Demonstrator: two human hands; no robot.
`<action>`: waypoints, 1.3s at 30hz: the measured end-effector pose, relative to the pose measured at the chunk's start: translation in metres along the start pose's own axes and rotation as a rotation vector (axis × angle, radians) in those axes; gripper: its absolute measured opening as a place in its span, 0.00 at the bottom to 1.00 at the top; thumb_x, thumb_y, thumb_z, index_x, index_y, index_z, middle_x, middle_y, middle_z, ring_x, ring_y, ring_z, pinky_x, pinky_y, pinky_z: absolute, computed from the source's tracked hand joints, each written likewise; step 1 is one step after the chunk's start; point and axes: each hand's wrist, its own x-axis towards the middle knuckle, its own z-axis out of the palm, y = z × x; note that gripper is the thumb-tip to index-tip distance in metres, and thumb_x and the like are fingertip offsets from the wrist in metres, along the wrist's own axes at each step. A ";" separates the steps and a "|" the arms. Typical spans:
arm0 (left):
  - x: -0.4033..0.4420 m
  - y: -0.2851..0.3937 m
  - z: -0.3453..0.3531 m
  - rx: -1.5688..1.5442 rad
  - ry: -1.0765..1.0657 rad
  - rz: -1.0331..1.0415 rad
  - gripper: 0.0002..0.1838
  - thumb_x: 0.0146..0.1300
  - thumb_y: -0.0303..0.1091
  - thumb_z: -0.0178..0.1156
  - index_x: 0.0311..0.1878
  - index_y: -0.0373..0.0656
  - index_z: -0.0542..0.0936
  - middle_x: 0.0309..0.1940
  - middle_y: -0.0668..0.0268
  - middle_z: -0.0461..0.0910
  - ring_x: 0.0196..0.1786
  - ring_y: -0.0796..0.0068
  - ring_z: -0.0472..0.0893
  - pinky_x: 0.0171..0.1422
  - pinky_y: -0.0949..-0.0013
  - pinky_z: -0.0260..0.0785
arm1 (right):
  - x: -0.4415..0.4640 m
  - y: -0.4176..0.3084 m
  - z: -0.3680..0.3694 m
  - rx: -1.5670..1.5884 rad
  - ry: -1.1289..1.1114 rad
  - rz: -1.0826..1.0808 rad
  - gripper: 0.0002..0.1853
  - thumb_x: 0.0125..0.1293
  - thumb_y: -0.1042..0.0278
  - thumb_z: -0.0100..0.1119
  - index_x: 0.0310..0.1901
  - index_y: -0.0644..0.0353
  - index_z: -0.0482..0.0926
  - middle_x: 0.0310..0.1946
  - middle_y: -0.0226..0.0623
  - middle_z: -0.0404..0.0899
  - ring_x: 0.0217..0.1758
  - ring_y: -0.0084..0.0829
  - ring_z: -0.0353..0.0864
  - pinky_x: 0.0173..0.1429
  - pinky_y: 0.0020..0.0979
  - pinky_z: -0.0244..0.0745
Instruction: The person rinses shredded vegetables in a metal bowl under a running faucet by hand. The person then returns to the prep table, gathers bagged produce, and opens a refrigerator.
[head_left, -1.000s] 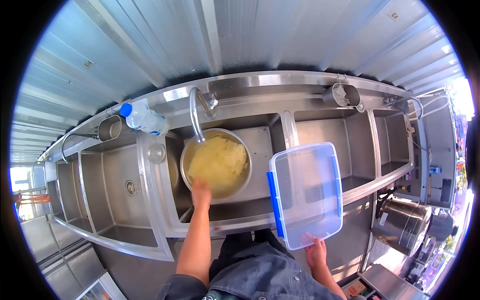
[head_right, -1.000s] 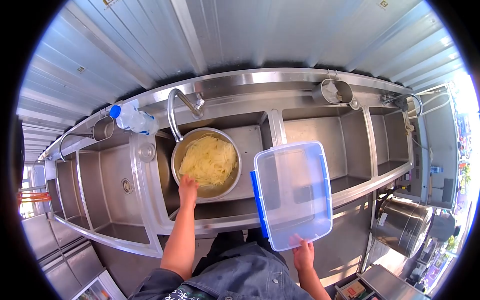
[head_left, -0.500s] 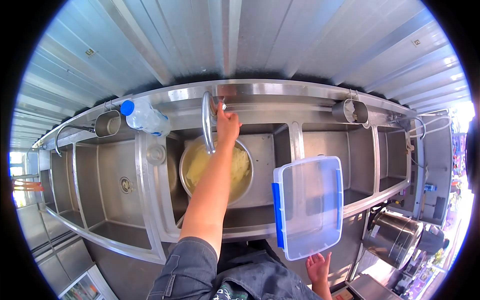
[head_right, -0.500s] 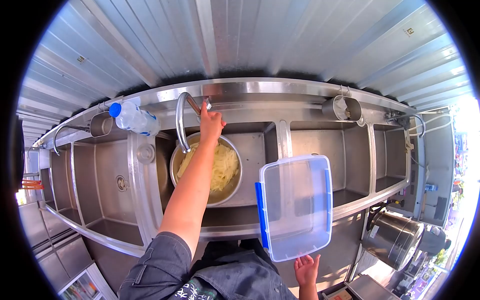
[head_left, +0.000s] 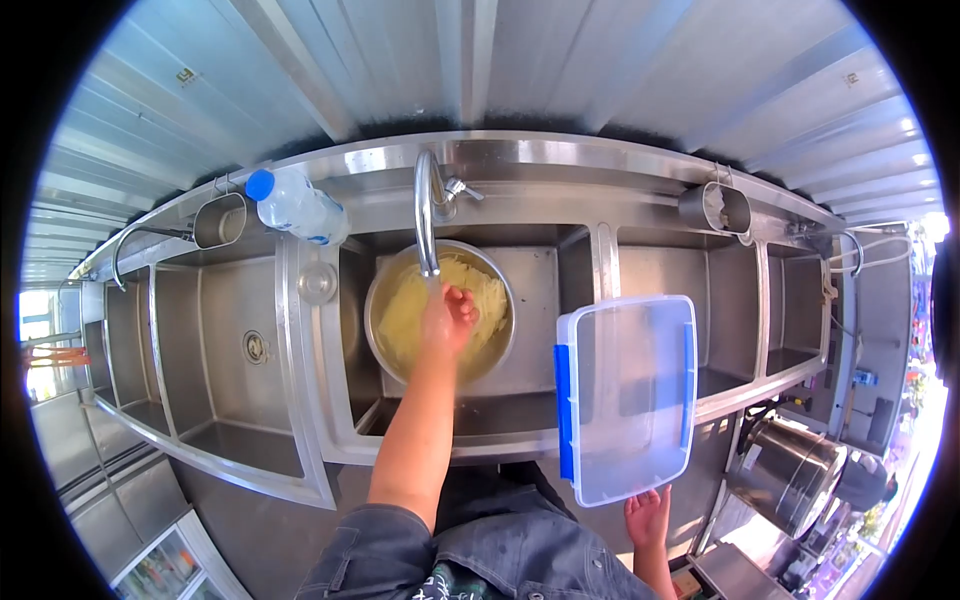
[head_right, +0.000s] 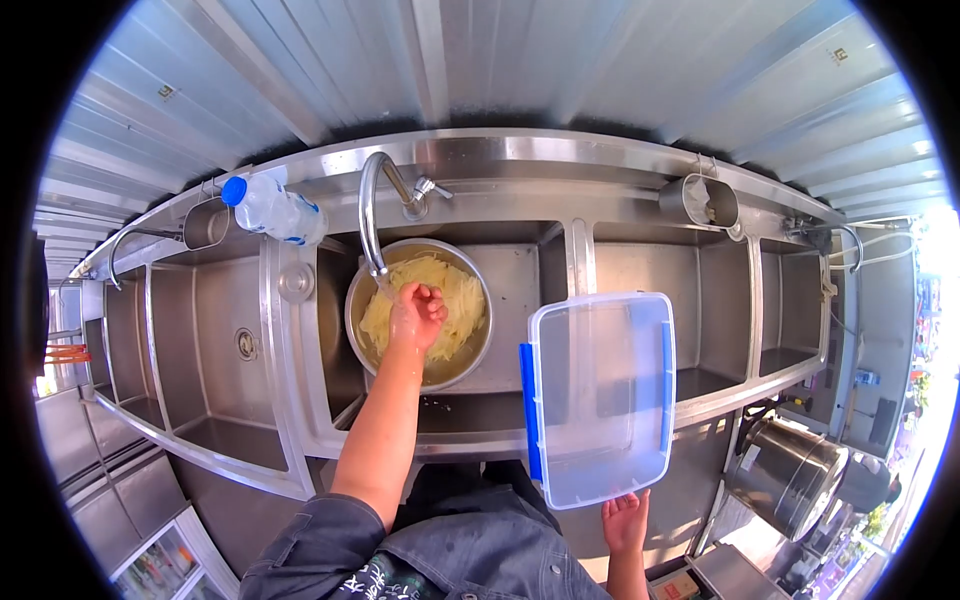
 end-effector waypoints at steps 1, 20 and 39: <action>-0.002 -0.001 0.000 0.012 -0.051 -0.025 0.15 0.66 0.39 0.51 0.24 0.42 0.72 0.27 0.59 0.77 0.21 0.74 0.70 0.23 0.75 0.59 | 0.001 0.000 -0.001 -0.003 -0.019 -0.004 0.26 0.65 0.36 0.53 0.44 0.54 0.73 0.45 0.31 0.76 0.49 0.30 0.76 0.50 0.31 0.75; 0.071 -0.077 -0.088 2.467 -0.029 0.777 0.35 0.52 0.36 0.63 0.66 0.57 0.67 0.66 0.52 0.61 0.66 0.49 0.62 0.66 0.47 0.60 | 0.001 0.017 -0.071 -0.245 0.189 0.030 0.24 0.68 0.37 0.48 0.44 0.53 0.71 0.47 0.36 0.73 0.52 0.37 0.72 0.52 0.35 0.71; 0.035 -0.023 -0.110 2.419 0.076 0.733 0.42 0.52 0.39 0.64 0.71 0.49 0.60 0.70 0.42 0.55 0.71 0.42 0.58 0.70 0.44 0.54 | 0.023 0.021 -0.077 -0.331 0.235 0.067 0.23 0.72 0.41 0.39 0.51 0.52 0.69 0.51 0.37 0.73 0.52 0.36 0.72 0.56 0.37 0.69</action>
